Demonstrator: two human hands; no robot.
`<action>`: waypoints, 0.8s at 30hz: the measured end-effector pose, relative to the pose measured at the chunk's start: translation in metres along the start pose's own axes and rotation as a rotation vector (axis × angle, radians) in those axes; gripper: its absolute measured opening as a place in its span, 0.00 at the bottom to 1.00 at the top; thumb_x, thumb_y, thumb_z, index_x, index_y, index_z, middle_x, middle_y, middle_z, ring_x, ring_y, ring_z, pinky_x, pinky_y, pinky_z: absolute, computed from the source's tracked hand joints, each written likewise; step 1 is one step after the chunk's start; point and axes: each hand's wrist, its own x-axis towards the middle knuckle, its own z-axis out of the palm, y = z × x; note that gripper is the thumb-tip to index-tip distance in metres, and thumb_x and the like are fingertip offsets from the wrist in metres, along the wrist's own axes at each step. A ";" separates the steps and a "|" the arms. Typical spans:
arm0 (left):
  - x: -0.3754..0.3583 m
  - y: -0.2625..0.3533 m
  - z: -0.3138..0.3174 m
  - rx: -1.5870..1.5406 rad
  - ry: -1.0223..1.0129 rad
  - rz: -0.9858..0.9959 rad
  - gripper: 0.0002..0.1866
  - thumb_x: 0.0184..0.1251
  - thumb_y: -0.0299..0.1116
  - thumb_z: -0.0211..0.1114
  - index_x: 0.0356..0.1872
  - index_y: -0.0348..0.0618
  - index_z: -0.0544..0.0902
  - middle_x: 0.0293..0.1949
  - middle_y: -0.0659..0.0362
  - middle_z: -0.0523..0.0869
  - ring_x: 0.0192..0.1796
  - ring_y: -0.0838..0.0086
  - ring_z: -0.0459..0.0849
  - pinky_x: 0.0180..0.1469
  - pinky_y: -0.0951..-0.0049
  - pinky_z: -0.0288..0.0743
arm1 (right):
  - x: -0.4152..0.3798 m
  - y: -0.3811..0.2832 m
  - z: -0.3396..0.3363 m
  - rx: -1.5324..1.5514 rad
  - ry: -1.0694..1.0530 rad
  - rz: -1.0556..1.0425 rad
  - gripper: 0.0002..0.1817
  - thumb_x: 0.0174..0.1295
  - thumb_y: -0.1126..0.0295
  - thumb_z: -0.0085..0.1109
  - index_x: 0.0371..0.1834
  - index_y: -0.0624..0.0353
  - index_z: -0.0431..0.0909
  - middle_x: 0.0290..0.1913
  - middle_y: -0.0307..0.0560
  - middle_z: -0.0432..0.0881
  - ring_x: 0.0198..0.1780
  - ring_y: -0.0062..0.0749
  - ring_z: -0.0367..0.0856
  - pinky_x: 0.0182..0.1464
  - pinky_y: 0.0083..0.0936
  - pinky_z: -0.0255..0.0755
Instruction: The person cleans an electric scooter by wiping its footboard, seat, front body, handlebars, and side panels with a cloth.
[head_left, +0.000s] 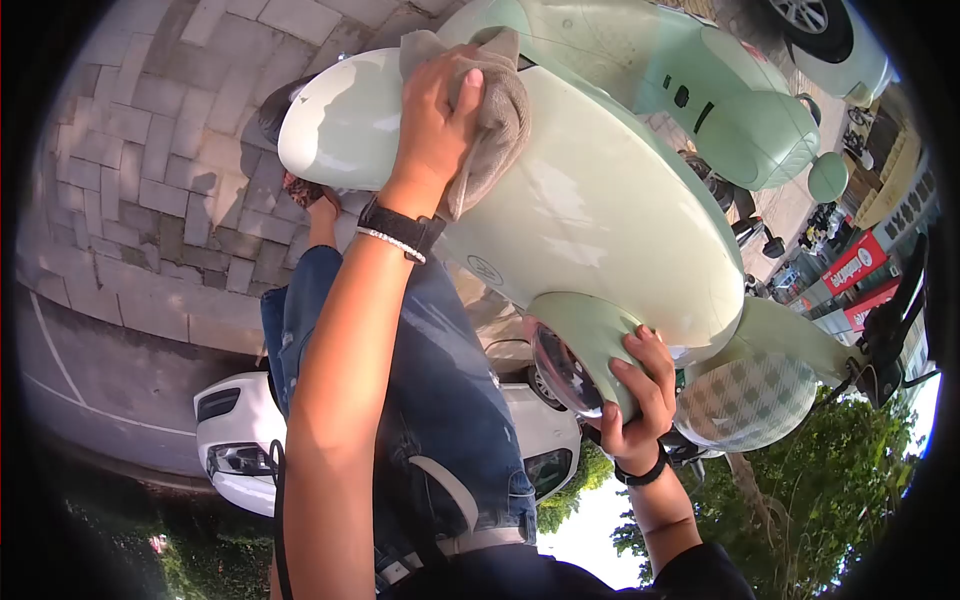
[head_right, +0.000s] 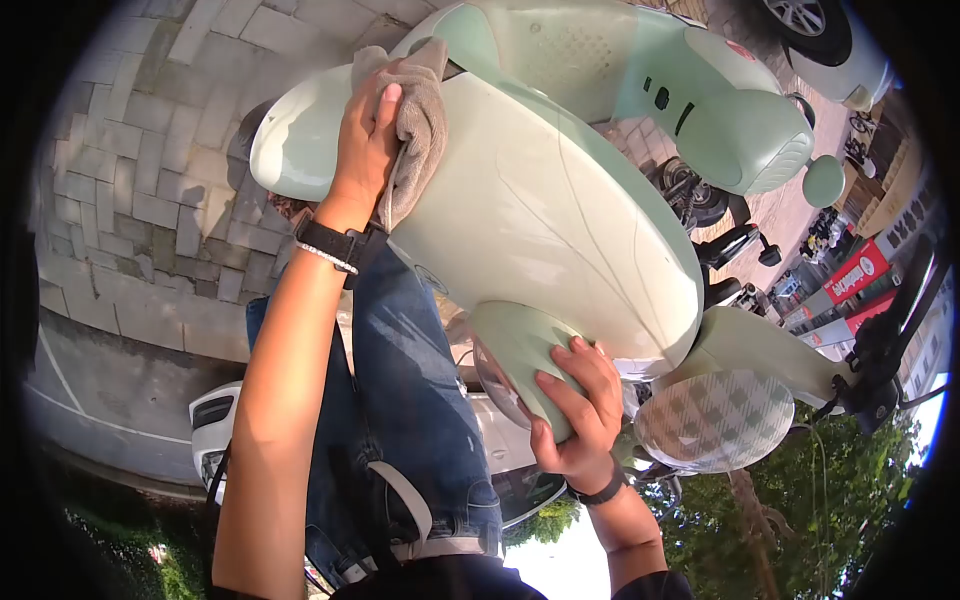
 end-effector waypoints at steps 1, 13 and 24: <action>-0.006 -0.010 -0.008 -0.050 0.030 -0.341 0.22 0.69 0.48 0.48 0.45 0.37 0.77 0.46 0.48 0.79 0.52 0.56 0.75 0.60 0.61 0.61 | 0.001 0.001 0.000 0.006 -0.002 -0.014 0.17 0.46 0.65 0.57 0.40 0.59 0.79 0.47 0.57 0.78 0.54 0.56 0.74 0.59 0.52 0.62; -0.119 0.045 0.000 -0.138 0.182 -0.526 0.31 0.59 0.34 0.55 0.62 0.28 0.59 0.66 0.40 0.56 0.67 0.47 0.57 0.67 0.54 0.50 | -0.005 -0.002 -0.002 -0.046 -0.032 0.037 0.18 0.53 0.59 0.54 0.40 0.62 0.77 0.47 0.61 0.77 0.54 0.59 0.73 0.59 0.53 0.61; -0.091 0.019 0.017 -0.018 0.380 -0.407 0.27 0.54 0.30 0.60 0.55 0.32 0.66 0.56 0.44 0.67 0.58 0.50 0.65 0.61 0.56 0.57 | -0.007 -0.002 -0.009 -0.100 -0.108 0.014 0.18 0.57 0.57 0.51 0.44 0.59 0.74 0.50 0.60 0.75 0.55 0.59 0.72 0.59 0.54 0.61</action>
